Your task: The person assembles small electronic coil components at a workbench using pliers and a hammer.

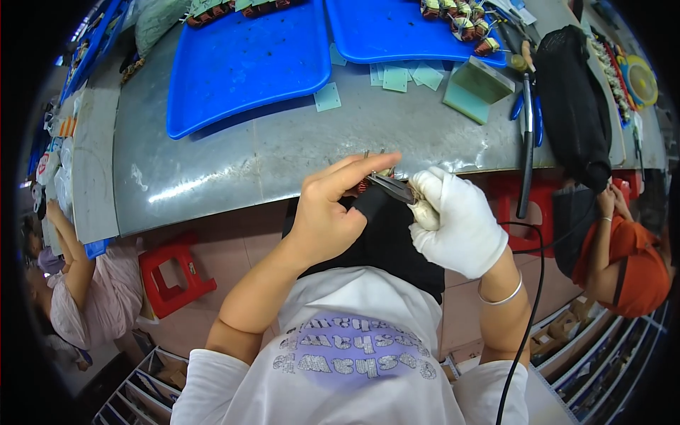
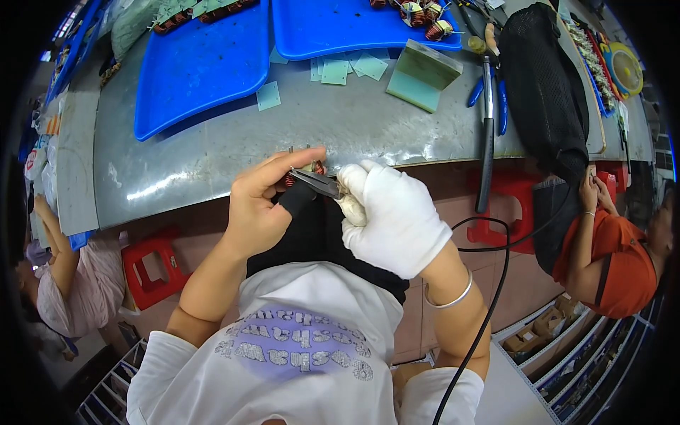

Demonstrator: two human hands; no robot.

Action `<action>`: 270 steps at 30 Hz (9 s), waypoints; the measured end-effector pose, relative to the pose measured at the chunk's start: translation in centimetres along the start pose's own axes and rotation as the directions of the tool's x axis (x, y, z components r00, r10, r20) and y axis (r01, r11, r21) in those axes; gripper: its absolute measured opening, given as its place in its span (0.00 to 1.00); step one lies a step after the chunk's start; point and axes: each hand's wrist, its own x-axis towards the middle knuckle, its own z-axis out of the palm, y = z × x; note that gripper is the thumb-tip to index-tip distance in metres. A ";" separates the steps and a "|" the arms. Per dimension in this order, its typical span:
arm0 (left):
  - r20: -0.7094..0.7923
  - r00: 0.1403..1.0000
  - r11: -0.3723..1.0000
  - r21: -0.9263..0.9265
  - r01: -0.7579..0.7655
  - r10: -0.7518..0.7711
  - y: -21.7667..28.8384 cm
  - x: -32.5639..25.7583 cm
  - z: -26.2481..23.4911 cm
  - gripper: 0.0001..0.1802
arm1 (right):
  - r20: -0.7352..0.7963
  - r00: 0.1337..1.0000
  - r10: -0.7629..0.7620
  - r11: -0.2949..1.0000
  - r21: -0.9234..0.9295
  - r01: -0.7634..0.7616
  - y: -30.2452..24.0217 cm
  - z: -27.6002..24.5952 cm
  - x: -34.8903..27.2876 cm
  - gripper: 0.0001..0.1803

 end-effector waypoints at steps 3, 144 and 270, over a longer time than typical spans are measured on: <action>0.020 0.998 0.997 0.037 -0.062 0.061 0.0 0.1 0.0 0.24 | 0.051 0.998 -0.037 0.988 0.150 0.029 1.2 -0.2 0.1 0.16; 0.020 0.994 0.941 -0.321 0.111 -0.110 -0.1 0.5 0.6 0.34 | -0.217 0.966 0.140 0.978 0.183 -0.101 -0.6 0.7 -2.3 0.23; 0.194 0.925 0.909 -0.204 0.362 -0.325 4.4 5.4 -0.4 0.19 | -0.342 0.781 0.523 0.422 0.900 0.112 -0.7 2.3 -0.9 0.20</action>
